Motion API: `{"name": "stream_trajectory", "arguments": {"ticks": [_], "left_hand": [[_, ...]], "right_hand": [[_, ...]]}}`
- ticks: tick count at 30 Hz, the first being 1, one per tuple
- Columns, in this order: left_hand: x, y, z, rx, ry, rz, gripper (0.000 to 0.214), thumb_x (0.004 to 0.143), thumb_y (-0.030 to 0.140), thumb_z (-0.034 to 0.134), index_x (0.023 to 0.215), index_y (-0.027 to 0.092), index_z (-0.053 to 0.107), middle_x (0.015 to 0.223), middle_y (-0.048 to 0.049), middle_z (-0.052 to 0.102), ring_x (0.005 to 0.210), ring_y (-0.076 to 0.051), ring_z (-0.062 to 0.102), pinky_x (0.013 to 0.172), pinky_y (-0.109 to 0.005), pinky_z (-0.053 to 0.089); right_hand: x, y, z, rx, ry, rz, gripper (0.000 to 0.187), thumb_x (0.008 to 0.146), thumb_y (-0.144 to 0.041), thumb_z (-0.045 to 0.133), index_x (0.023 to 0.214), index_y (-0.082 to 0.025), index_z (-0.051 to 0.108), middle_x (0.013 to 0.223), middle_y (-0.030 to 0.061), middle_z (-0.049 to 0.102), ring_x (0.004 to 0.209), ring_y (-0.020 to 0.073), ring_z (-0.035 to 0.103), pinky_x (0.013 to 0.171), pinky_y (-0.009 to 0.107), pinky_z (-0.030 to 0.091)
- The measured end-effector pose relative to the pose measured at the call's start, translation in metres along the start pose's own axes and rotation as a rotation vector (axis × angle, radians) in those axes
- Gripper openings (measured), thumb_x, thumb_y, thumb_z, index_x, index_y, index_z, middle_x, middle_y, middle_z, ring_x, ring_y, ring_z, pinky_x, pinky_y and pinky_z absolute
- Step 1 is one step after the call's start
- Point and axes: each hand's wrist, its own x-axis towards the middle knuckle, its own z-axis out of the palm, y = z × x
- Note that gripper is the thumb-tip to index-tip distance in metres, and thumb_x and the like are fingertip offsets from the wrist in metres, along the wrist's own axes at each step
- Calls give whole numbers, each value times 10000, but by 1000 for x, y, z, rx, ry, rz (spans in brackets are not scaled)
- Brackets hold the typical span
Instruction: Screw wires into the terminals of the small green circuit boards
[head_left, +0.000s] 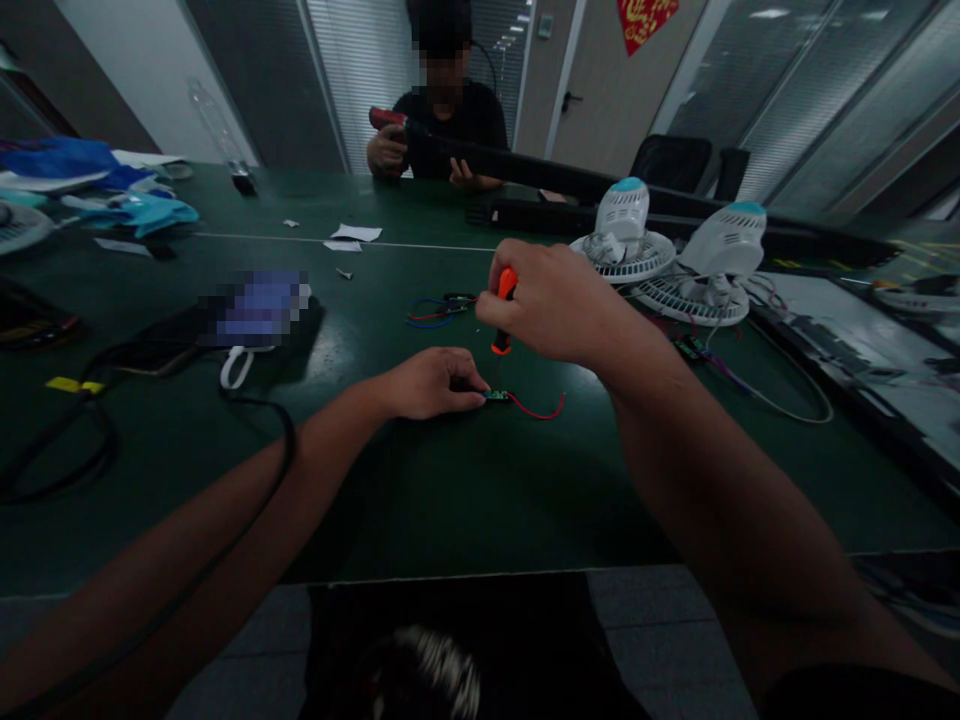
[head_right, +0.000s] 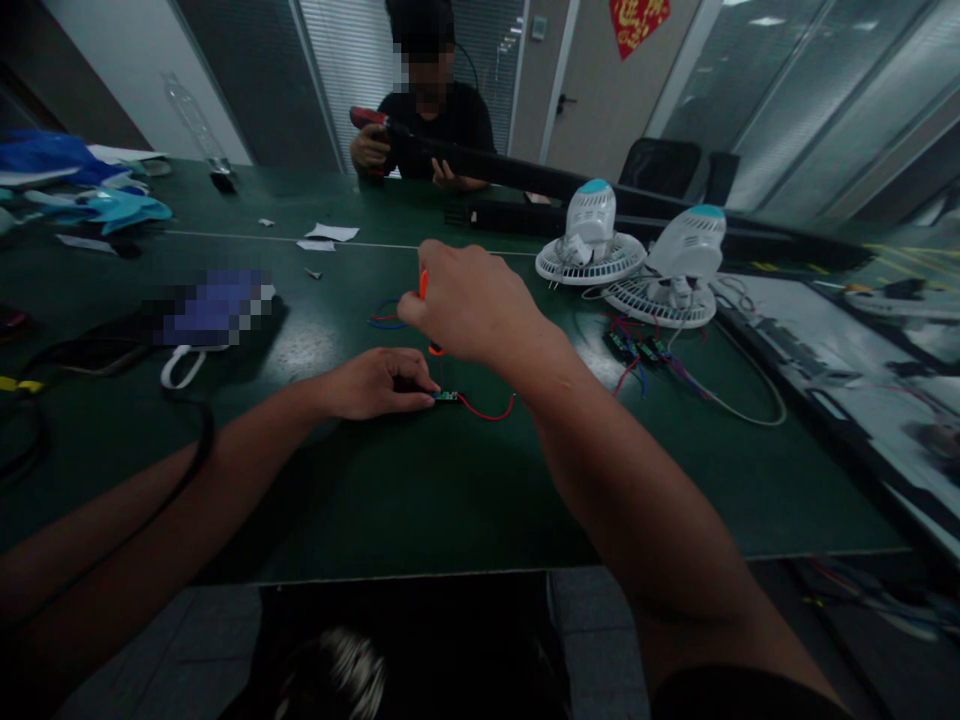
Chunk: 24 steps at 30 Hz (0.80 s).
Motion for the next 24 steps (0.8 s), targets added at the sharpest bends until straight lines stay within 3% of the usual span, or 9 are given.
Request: {"name": "stream_trajectory", "arguments": {"ticks": [15,21,24], "left_hand": [[0,-1,0,-5,9,10,175,872,286,708,990,182,786,953,-28,672,823,-146,639,753,-278,485],[0,-3,0,7,10,2,200,867,306,705,1002,185,790,976,-34,683,836,-152,647,751,-280,487],[0,-3,1,6,13,-3,210,862,312,702,1004,184,790,969,-33,680,838,-151,650,758,-280,494]], "right_hand": [[-1,1,-1,46,-10,-28,284,907,-300,493,1040,-149,692,896,100,718,776,241,606,699,357,382],[-1,0,0,77,10,-34,251,903,-301,490,922,-191,714,901,81,726,793,224,599,680,341,361],[0,-1,3,61,33,-16,306,944,-404,520,851,-185,713,833,77,707,759,209,598,669,330,364]]}}
